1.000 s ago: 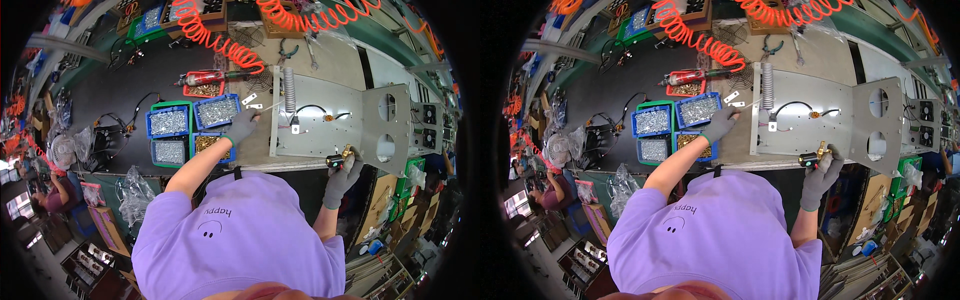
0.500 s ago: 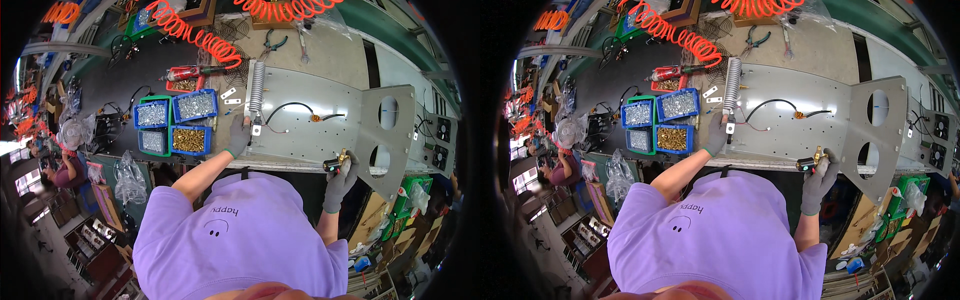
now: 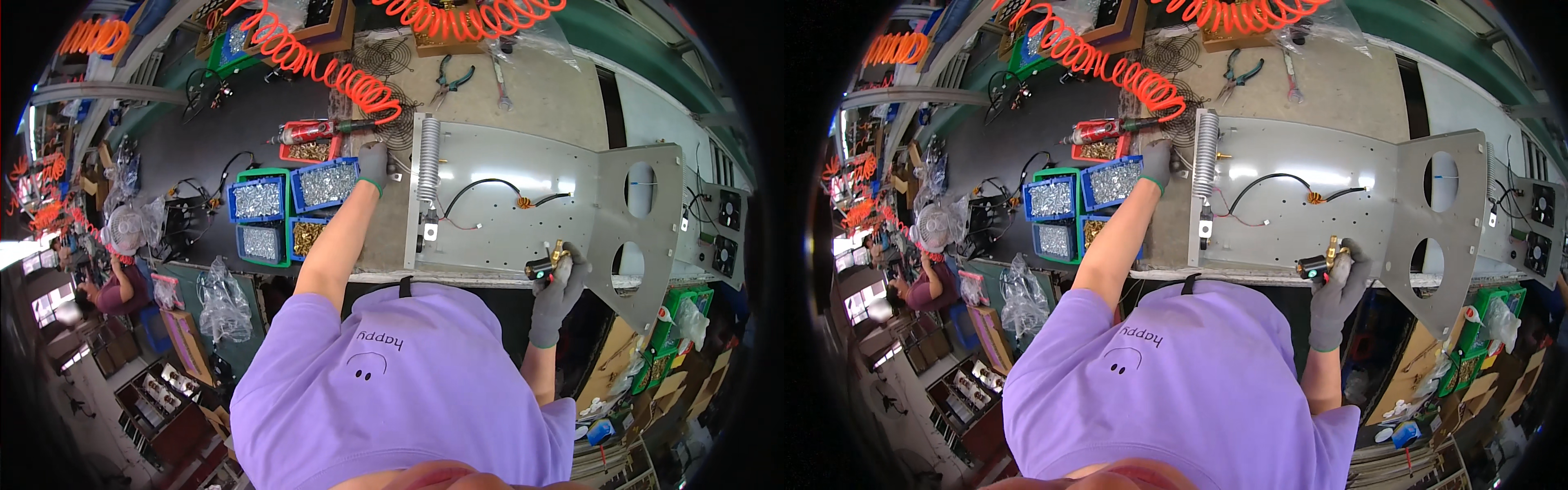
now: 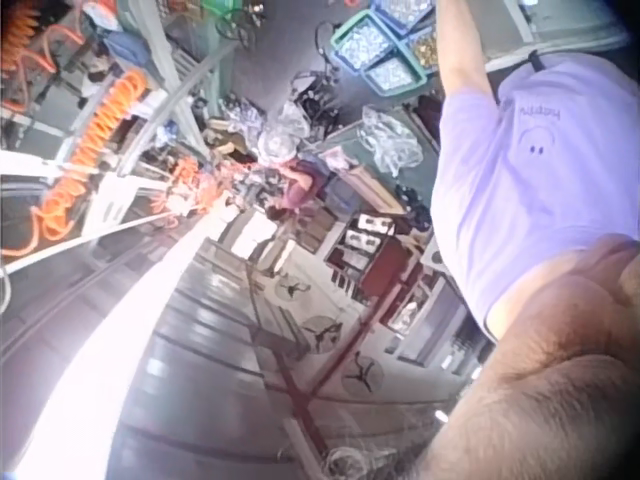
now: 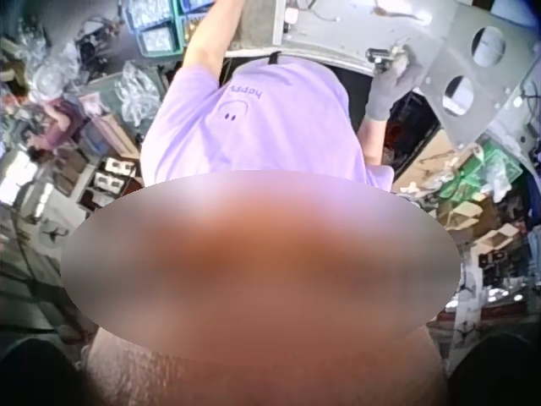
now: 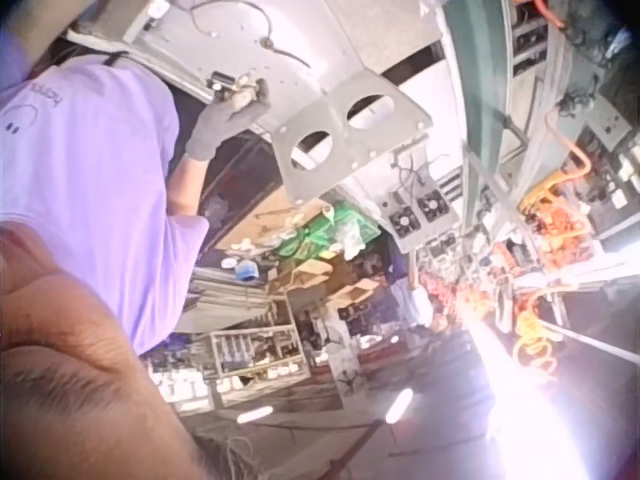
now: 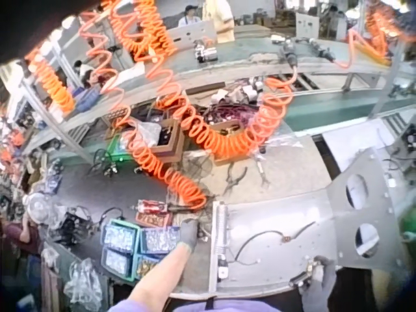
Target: The person assembles an electronic device on a workbench, using a pneumatic screwdriver to fasten a corrugated tube and other components to a metal chassis. They handle small parts from trays, connect wires, and use a wooden board to support the assembly during work.
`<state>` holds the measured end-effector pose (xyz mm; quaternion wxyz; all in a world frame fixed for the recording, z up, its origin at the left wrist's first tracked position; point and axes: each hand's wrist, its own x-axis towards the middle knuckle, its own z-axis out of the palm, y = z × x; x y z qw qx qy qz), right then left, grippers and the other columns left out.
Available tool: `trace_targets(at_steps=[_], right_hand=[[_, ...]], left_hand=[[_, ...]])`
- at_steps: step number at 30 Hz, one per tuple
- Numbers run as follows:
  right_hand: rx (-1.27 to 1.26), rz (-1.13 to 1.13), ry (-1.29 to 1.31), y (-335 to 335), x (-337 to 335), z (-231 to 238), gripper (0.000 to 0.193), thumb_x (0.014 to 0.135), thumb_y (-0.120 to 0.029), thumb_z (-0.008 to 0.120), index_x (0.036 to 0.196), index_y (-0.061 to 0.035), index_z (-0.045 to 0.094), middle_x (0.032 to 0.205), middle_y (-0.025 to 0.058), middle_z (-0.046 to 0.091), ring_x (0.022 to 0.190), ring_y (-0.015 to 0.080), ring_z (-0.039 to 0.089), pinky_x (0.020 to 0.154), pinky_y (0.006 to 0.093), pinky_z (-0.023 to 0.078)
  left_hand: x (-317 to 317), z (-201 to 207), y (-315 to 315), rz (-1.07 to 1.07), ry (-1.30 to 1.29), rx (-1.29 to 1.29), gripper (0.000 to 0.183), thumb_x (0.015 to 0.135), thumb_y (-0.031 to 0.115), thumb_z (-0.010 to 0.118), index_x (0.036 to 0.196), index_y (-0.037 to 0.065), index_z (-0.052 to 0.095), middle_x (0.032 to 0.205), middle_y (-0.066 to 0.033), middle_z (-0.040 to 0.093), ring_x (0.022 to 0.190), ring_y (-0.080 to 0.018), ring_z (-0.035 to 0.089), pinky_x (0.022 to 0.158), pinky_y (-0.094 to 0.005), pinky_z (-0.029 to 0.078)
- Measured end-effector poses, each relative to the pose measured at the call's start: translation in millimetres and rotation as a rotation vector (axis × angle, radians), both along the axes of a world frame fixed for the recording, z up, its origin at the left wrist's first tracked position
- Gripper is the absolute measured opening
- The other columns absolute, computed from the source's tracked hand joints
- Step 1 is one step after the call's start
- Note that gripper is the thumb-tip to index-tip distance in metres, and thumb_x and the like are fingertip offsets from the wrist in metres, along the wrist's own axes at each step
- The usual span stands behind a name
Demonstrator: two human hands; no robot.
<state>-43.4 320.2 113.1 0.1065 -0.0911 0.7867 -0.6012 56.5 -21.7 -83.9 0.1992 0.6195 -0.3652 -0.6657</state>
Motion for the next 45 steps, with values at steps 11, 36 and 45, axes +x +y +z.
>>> trace_targets(at_steps=[11,36,45], right_hand=[[0.065,-0.013,0.060,-25,23,-9,0.026,0.093,-0.020,0.041,0.105,0.0008,0.052,0.085,0.0048,0.051,0.066,0.0053,0.047,0.054,0.0190,0.040],[-0.060,0.184,-0.002,-44,41,-10,0.030,0.094,-0.023,0.045,0.108,0.0033,0.046,0.069,0.0103,0.056,0.054,0.0151,0.056,0.051,0.0280,0.045],[-0.012,0.277,0.071,-64,65,-16,0.026,0.094,-0.023,0.045,0.106,0.0002,0.046,0.064,0.0135,0.057,0.057,0.0223,0.061,0.053,0.0337,0.045]], left_hand=[[1,-13,4,-0.280,-0.576,-0.781,0.030,0.075,0.008,0.062,0.103,0.002,0.055,0.099,-0.0194,0.057,0.091,-0.0360,0.055,0.081,-0.0403,0.044],[33,-9,-4,-0.109,-0.020,-0.939,0.013,0.084,0.009,0.057,0.093,0.000,0.054,0.076,-0.0071,0.056,0.065,-0.0187,0.053,0.057,-0.0299,0.044],[54,193,113,-0.557,0.633,0.202,0.012,0.088,0.018,0.056,0.094,0.007,0.054,0.074,0.0019,0.050,0.060,-0.0054,0.049,0.047,-0.0198,0.036]])
